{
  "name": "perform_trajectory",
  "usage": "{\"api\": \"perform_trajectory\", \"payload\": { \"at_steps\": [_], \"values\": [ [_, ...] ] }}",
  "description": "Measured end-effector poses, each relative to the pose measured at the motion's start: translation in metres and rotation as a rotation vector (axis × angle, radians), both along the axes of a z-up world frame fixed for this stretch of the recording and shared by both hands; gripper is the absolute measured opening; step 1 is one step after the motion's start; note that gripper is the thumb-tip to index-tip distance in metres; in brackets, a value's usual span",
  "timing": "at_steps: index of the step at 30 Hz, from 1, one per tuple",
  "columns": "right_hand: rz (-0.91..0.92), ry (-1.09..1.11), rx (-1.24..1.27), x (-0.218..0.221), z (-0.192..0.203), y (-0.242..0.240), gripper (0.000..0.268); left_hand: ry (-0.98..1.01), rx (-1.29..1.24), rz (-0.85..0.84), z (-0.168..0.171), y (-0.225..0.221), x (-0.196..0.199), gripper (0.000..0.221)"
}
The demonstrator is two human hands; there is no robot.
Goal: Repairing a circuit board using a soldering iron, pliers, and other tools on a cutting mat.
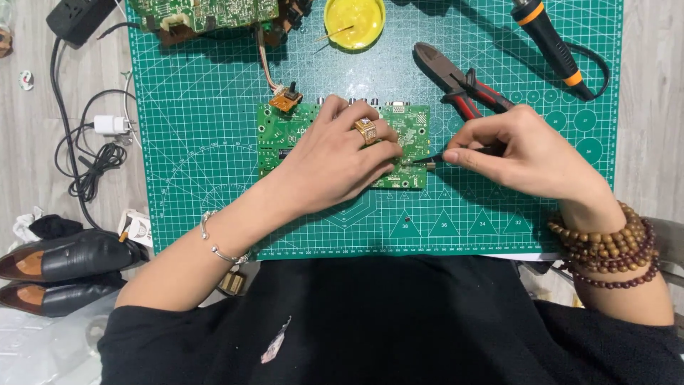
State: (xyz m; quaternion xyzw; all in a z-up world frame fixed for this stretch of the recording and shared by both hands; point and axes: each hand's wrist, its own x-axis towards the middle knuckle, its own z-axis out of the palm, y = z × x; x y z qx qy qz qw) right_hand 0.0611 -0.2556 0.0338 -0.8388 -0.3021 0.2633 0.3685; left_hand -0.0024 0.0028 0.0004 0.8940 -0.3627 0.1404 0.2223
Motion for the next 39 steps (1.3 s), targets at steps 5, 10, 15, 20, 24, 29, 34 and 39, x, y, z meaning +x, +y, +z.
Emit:
{"api": "perform_trajectory", "payload": {
  "at_steps": [5,10,15,20,24,29,34,39],
  "values": [
    [-0.035,0.063,-0.034,-0.0035,-0.0009,0.0012,0.017,0.015,0.01,-0.009,0.0018,0.0024,-0.0011,0.019],
    [-0.065,0.111,-0.048,-0.0041,-0.0008,0.0026,0.018,0.039,0.028,-0.013,0.0012,0.0029,-0.0022,0.023],
    [-0.09,0.142,-0.055,-0.0044,0.0002,0.0021,0.017,0.049,0.051,-0.013,0.001,0.0022,-0.0031,0.023],
    [-0.092,0.13,-0.058,-0.0037,0.0006,0.0027,0.017,0.036,0.054,-0.021,0.0017,0.0013,-0.0033,0.023],
    [-0.087,0.145,-0.051,-0.004,0.0004,0.002,0.017,0.035,0.047,-0.009,0.0031,0.0021,-0.0047,0.027],
    [-0.09,0.142,-0.053,-0.0043,-0.0006,0.0017,0.018,0.014,0.063,-0.011,0.0039,0.0008,-0.0055,0.024],
    [-0.067,0.14,-0.034,-0.0037,-0.0026,0.0006,0.017,0.022,0.053,-0.022,0.0016,-0.0005,-0.0073,0.021],
    [-0.063,0.116,-0.047,-0.0034,-0.0021,0.0007,0.015,-0.003,0.04,-0.034,0.0031,-0.001,-0.0075,0.019]
  ]
}}
